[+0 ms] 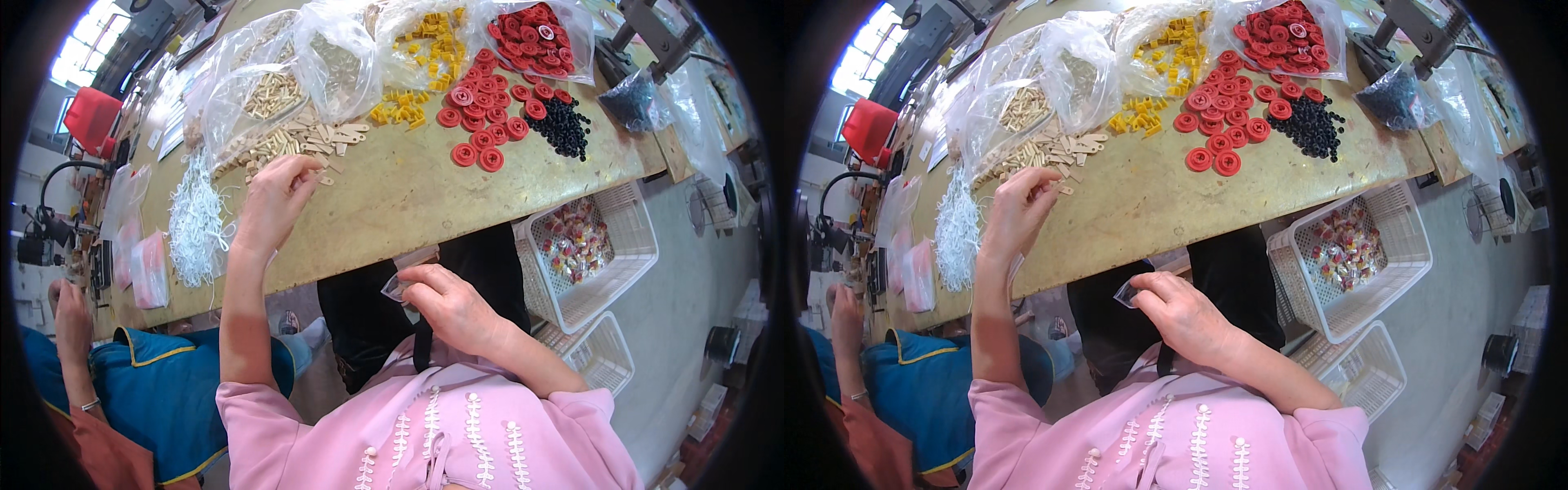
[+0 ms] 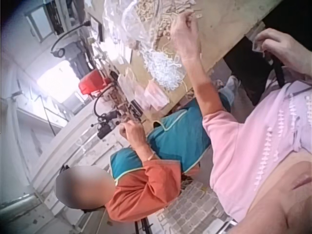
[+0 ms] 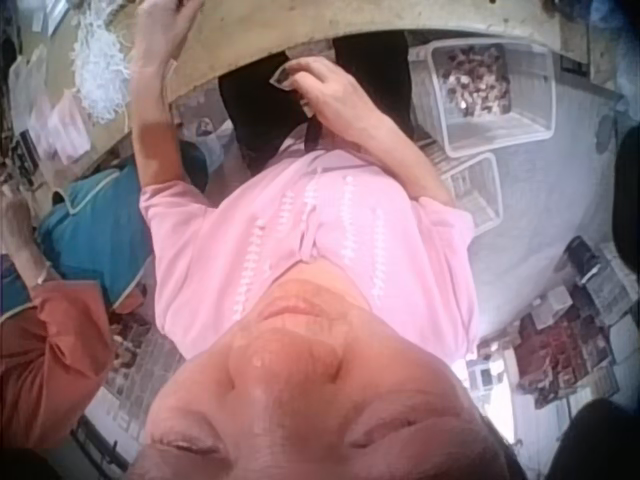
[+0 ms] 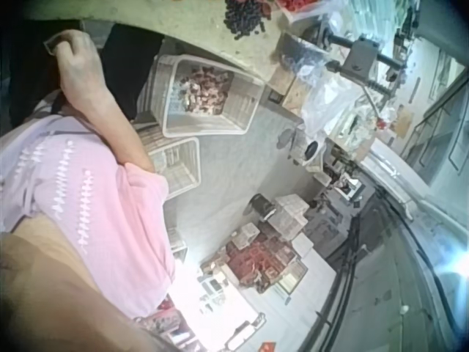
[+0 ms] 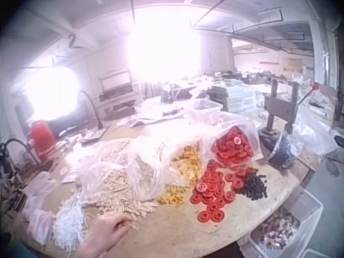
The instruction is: The person assembles small craft kits by placing wooden tags, yellow plastic pieces, and red buttons into clear plastic bags. They pick each item from a table, insert it into a bag, and set the bag aside. The process is repeated for multiple bags.
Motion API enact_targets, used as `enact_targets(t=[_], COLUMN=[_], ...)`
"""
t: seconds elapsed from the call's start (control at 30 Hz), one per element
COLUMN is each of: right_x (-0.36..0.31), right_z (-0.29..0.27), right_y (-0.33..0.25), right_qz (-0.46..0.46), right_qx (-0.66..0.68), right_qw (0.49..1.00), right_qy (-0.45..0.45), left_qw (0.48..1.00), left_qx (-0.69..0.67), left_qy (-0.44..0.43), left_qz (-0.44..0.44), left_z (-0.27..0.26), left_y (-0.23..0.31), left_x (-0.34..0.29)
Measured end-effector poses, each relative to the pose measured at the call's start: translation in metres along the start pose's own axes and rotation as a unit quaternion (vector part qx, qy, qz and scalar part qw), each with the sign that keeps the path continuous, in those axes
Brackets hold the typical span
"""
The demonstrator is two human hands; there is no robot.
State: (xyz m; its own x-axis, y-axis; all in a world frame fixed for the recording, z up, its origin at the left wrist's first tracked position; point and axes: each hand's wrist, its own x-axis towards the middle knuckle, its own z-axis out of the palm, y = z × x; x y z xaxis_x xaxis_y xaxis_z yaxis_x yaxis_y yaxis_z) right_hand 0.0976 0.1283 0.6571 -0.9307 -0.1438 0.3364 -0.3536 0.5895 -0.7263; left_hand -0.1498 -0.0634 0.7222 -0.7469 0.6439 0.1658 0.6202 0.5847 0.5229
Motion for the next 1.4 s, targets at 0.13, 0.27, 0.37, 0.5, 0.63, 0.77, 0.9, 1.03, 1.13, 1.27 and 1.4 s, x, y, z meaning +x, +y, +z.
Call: enact_targets(t=[0.13, 0.27, 0.37, 0.5, 0.63, 0.77, 0.9, 1.03, 1.13, 1.27, 1.4], right_x=[0.002, 0.002, 0.003, 0.007, 0.011, 0.011, 0.007, 0.008, 0.012, 0.008, 0.011], right_z=[-0.002, -0.009, -0.008, -0.014, -0.015, -0.016, -0.015, -0.018, -0.019, -0.026, -0.038], right_y=[-0.002, -0.003, 0.000, 0.000, -0.008, -0.013, -0.009, -0.010, -0.007, -0.013, -0.009], right_qz=[-0.005, 0.008, 0.014, -0.001, -0.010, -0.019, -0.018, -0.013, -0.015, 0.000, -0.026], right_qx=[-0.007, 0.001, 0.010, 0.009, 0.023, 0.028, 0.019, 0.025, 0.013, 0.051, -0.009], right_qw=[1.000, 1.000, 0.998, 0.998, 0.997, 0.997, 0.997, 0.997, 0.997, 0.995, 0.997], right_qy=[0.000, 0.012, 0.060, 0.066, 0.067, 0.068, 0.068, 0.068, 0.077, 0.081, 0.069], left_qw=[0.999, 0.997, 0.996, 0.941, 0.966, 0.966, 0.948, 0.960, 0.973, 0.975, 0.962], left_qx=[0.018, 0.037, -0.056, -0.326, -0.257, -0.256, -0.319, -0.272, -0.203, -0.077, -0.176], left_qy=[-0.040, -0.059, -0.040, -0.028, -0.016, -0.009, -0.012, -0.028, -0.024, -0.073, -0.102], left_qz=[0.021, -0.027, -0.061, -0.085, -0.009, 0.015, 0.003, 0.050, 0.105, 0.193, 0.184], left_z=[0.000, -0.003, 0.005, 0.025, 0.033, 0.031, 0.028, 0.030, 0.031, 0.034, 0.020], left_y=[-0.009, 0.003, 0.018, 0.060, 0.088, 0.093, 0.081, 0.077, 0.078, 0.086, 0.081], left_x=[0.006, -0.001, -0.021, -0.066, -0.092, -0.097, -0.098, -0.096, -0.091, -0.084, -0.053])
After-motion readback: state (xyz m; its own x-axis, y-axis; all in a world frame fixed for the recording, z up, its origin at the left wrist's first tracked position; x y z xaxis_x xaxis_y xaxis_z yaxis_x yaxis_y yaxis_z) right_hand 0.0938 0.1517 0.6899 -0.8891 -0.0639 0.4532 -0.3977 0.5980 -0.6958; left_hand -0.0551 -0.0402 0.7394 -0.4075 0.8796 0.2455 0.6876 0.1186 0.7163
